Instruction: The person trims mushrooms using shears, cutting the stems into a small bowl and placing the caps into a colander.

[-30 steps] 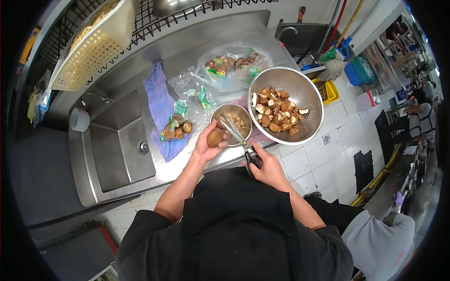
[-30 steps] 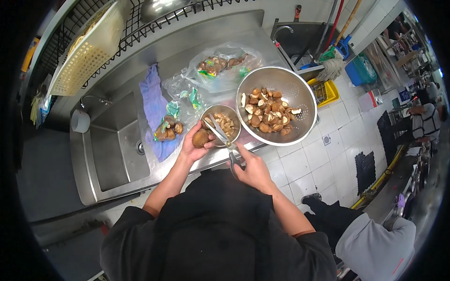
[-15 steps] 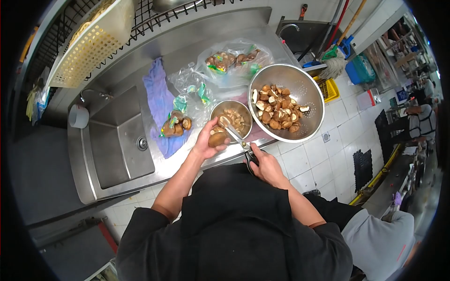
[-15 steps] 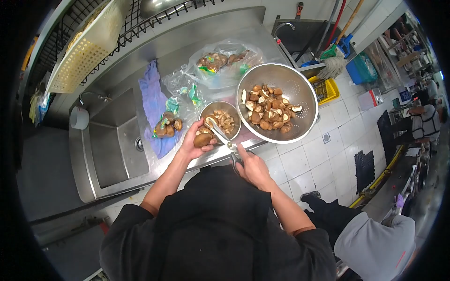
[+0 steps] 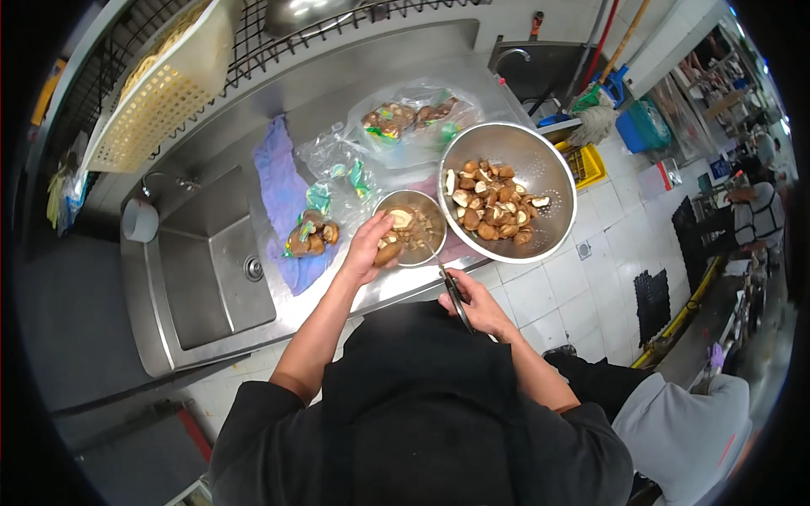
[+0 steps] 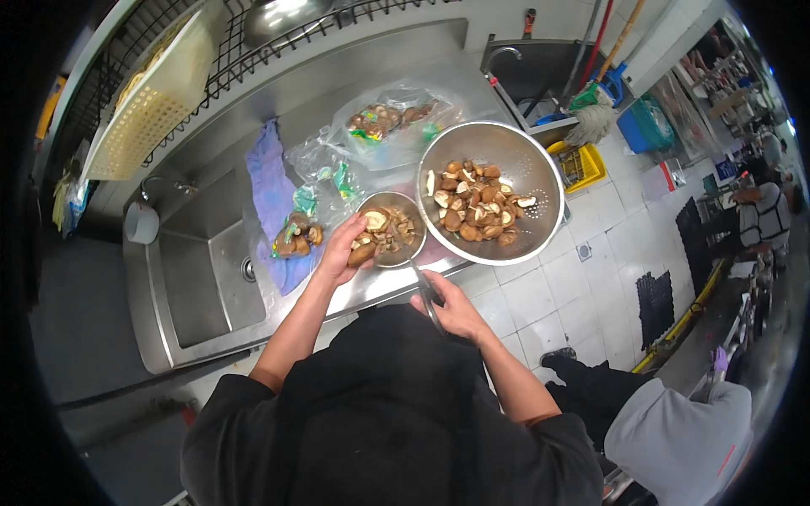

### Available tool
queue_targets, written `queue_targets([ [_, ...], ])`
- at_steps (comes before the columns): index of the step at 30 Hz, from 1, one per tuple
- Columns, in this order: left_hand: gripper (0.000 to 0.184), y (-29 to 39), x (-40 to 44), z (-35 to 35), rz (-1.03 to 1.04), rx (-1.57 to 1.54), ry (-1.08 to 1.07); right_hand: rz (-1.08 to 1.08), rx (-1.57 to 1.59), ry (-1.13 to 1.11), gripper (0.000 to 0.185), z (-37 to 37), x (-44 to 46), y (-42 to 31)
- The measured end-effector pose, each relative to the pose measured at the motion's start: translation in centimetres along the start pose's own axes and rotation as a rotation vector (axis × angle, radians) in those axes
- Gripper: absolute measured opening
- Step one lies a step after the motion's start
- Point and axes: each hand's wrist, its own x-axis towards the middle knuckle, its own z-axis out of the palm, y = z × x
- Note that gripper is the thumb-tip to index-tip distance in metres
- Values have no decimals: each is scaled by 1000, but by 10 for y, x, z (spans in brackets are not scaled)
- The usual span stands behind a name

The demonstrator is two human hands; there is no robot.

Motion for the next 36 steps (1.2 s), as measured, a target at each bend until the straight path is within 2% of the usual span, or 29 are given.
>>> queue_targets([
  [2, 29, 0, 12, 24, 44, 75, -10, -10, 26, -10, 68, -3, -1, 1],
  [4, 26, -6, 33, 46, 374, 344, -60, -4, 207, 5, 73, -7, -4, -8],
  [6, 23, -5, 47, 63, 347, 423, -145, -18, 237, 75, 72, -13, -6, -11],
  [8, 22, -8, 58, 85, 455, 488, -173, -39, 256, 171, 72, -22, -8, -15],
  [10, 23, -8, 69, 101, 454, 489, -214, -29, 274, 208, 74, -30, -12, -23],
  [13, 25, -3, 89, 119, 403, 479, -262, -116, 366, 347, 56, -43, -14, -20],
  [18, 24, 4, 95, 141, 245, 477, -304, -154, 351, 363, 55, -78, -28, -17],
  [20, 24, 8, 95, 151, 148, 440, -321, -25, 422, 240, 63, -92, -37, -17],
  [21, 25, 9, 96, 155, 154, 390, -295, 17, 439, 295, 60, -93, -38, -17],
  [25, 28, 7, 107, 154, 105, 316, -246, 15, 439, 291, 62, -112, -44, -3],
  [29, 34, 9, 113, 158, 62, 336, -211, -111, 340, 227, 69, -129, -45, 14],
  [34, 44, 13, 118, 166, 55, 629, -275, -168, 233, 61, 75, -157, -41, 22],
  [36, 44, 11, 115, 175, 45, 624, -255, -124, 227, 41, 74, -166, -41, 15],
])
